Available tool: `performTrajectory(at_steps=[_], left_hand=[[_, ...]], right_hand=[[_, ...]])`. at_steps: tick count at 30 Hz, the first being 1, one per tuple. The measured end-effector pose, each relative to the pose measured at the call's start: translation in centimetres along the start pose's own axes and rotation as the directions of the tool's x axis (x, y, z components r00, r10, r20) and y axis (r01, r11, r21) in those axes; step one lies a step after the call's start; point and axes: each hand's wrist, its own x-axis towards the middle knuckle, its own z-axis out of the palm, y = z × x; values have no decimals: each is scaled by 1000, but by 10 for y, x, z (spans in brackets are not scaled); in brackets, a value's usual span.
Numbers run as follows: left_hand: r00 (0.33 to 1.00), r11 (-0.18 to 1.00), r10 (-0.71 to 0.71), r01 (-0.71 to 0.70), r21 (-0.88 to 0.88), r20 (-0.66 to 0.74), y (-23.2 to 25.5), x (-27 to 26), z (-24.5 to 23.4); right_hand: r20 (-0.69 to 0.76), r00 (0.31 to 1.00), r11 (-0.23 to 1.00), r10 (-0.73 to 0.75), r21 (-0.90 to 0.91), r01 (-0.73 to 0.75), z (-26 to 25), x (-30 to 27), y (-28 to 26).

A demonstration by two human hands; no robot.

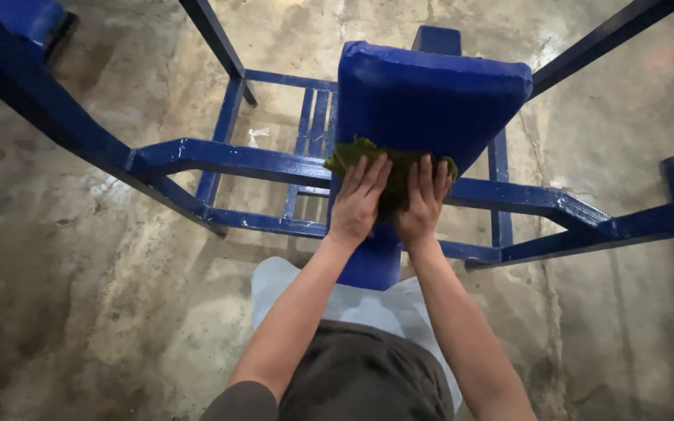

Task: Wipe down the blue metal frame and padding of a gym weight machine using a green cloth.

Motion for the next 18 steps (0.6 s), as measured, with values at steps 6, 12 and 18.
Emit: performTrajectory(at_steps=[6, 12, 18], left_hand=[[999, 995, 0, 6, 103, -50, 2, -19, 36], [999, 995, -40, 39, 97, 4, 6, -29, 37], [999, 989, -17, 24, 149, -49, 8, -4, 26]], right_hand=[[-21, 992, 988, -124, -98, 121, 11, -14, 20], [124, 970, 976, -210, -38, 216, -7, -11, 18], [131, 969, 975, -208, -53, 217, -28, 25, -5]])
